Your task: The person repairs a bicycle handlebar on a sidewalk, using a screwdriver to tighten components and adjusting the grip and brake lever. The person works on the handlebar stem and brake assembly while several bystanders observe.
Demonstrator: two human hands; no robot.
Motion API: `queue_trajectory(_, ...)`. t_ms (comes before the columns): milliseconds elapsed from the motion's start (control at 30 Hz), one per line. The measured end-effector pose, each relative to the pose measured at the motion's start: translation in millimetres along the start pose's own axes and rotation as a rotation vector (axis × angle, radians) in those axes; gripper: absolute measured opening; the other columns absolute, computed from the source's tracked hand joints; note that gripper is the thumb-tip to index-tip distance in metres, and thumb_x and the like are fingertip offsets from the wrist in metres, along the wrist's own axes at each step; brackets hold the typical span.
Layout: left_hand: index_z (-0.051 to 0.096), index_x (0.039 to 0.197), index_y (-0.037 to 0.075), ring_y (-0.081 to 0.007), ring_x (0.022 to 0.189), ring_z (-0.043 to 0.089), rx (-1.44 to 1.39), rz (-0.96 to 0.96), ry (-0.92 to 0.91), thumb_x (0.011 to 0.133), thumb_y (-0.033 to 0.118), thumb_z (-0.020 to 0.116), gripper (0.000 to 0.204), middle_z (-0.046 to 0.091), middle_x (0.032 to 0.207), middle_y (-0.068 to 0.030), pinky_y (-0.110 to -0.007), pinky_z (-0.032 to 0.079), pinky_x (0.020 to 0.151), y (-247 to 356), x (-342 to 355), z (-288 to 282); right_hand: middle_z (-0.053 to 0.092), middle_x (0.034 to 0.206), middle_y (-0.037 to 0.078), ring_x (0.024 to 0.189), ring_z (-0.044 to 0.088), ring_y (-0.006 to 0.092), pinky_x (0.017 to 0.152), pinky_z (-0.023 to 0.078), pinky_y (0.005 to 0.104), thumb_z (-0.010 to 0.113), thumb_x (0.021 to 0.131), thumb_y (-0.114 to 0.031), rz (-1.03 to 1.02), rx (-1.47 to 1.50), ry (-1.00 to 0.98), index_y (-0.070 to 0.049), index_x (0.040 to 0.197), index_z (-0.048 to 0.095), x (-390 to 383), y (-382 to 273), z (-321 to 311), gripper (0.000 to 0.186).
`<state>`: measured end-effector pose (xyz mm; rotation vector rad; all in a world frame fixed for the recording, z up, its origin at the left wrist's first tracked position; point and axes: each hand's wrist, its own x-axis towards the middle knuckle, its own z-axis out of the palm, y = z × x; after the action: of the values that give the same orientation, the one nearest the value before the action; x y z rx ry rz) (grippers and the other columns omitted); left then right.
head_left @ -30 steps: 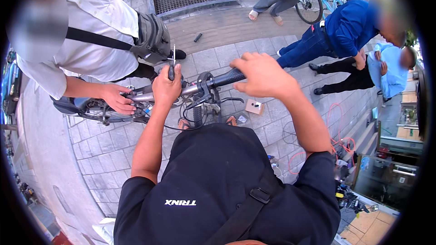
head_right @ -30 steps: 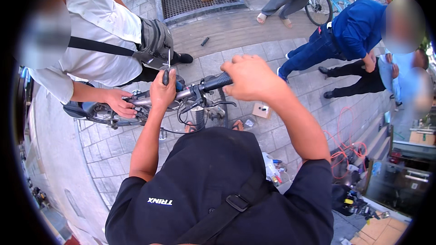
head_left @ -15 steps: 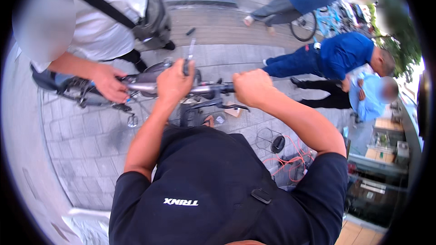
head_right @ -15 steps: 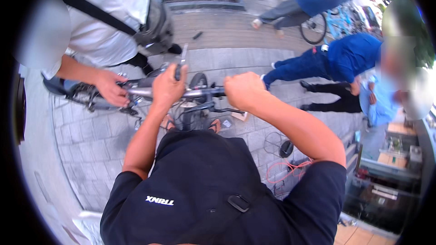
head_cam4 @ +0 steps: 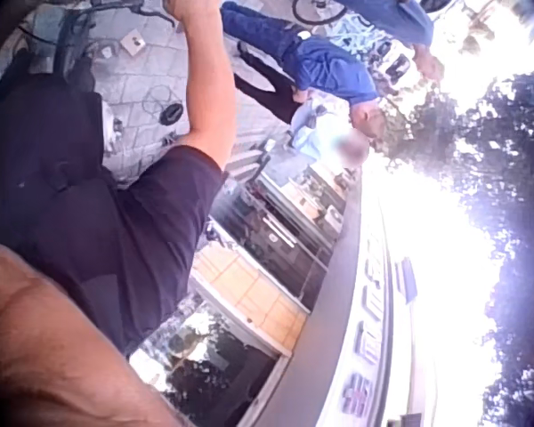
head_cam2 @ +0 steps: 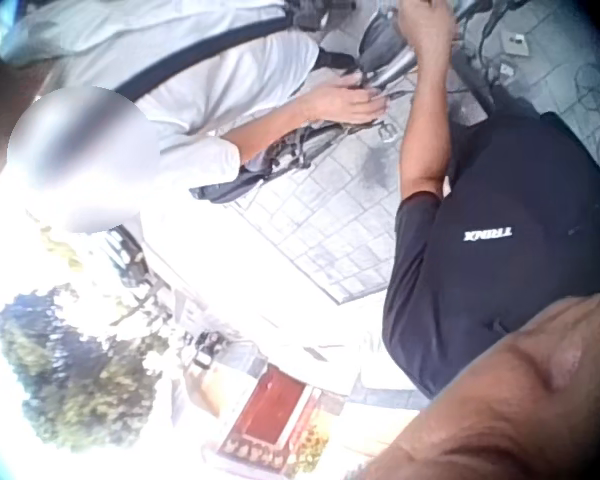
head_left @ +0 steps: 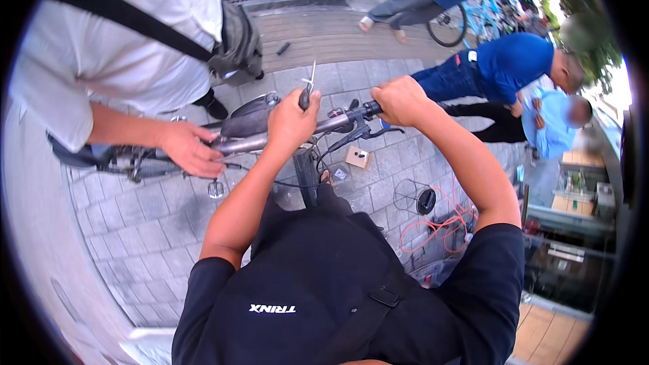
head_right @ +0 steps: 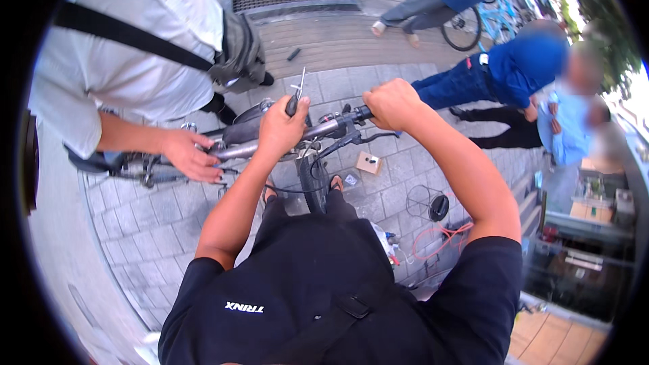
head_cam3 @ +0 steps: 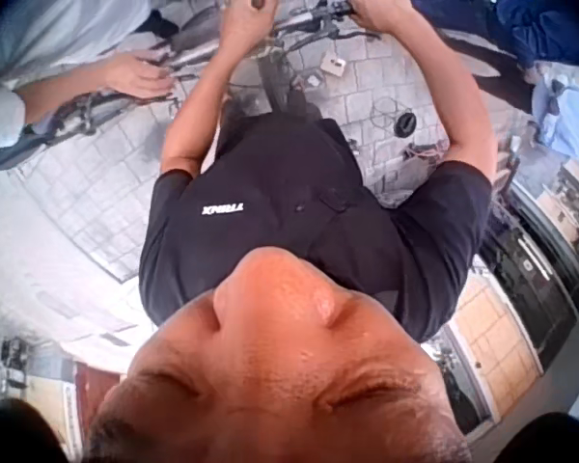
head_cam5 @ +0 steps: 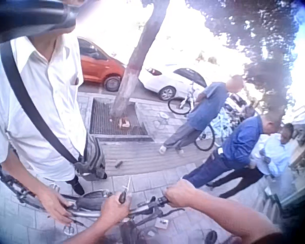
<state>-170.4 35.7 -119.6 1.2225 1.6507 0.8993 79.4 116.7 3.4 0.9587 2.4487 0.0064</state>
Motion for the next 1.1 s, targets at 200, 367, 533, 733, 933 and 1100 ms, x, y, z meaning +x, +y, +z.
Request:
queue_trajectory(200,0.062,0.09,0.005,-0.0471,0.08,0.067,-0.065,-0.019,0.029,0.101,0.06,0.063,0.056,0.066,0.076,-0.0203,-0.052,0.052,0.074,2.4,4.1,1.1,0.072,0.099,0.008,0.107,0.067,0.0274,0.098,0.047,0.0416,0.078,0.081,-0.024,0.043,-0.104,0.069,-0.013,0.096,0.074,20.2,7.1,-3.7,0.018)
queue_trajectory(367,0.058,0.088,0.005,-0.049,0.082,0.068,0.009,0.09,0.09,0.102,0.061,0.06,0.058,0.067,0.077,-0.023,-0.055,0.051,0.074,20.9,-3.4,13.1,0.068,0.122,0.008,0.128,0.059,0.0274,0.111,0.038,0.0457,0.071,0.091,-0.023,0.243,-0.26,0.031,-0.017,0.113,0.075,31.3,10.7,-8.4,0.024)
queue_trajectory(533,0.061,0.094,0.007,-0.0522,0.09,0.07,0.266,0.111,0.197,0.105,0.063,0.052,0.057,0.073,0.087,-0.0265,-0.06,0.052,0.077,42.6,-7.3,18.9,0.061,0.143,0.014,0.144,0.049,0.0353,0.12,0.035,0.0486,0.068,0.093,-0.015,0.285,-0.239,0.375,-0.012,0.133,0.068,18.2,11.3,-19.8,0.04)
queue_trajectory(733,0.064,0.099,0.008,-0.0525,0.094,0.07,0.299,0.133,0.297,0.105,0.065,0.051,0.058,0.074,0.09,-0.0258,-0.061,0.052,0.08,28.5,-7.9,26.5,0.07,0.119,0.021,0.119,0.067,0.0387,0.1,0.054,0.0432,0.067,0.089,-0.006,0.372,0.373,0.732,-0.002,0.12,0.074,-59.3,-29.0,22.1,0.033)
queue_trajectory(933,0.066,0.099,0.007,-0.0497,0.094,0.069,0.327,0.109,0.32,0.103,0.064,0.056,0.058,0.073,0.092,-0.0228,-0.055,0.053,0.081,27.0,-5.8,26.2,0.076,0.099,0.017,0.088,0.074,0.0283,0.084,0.059,0.0381,0.068,0.097,-0.016,0.697,1.1,1.114,0.004,0.096,0.073,-17.1,-60.0,68.1,0.021)
queue_trajectory(1100,0.066,0.1,0.007,-0.0492,0.097,0.07,0.32,0.043,0.319,0.103,0.065,0.056,0.059,0.074,0.095,-0.0231,-0.055,0.053,0.082,29.9,0.5,31.6,0.071,0.095,0.012,0.087,0.074,0.0269,0.081,0.062,0.0403,0.072,0.102,-0.03,0.746,1.848,0.783,0.004,0.097,0.068,13.5,-22.0,58.5,0.034)
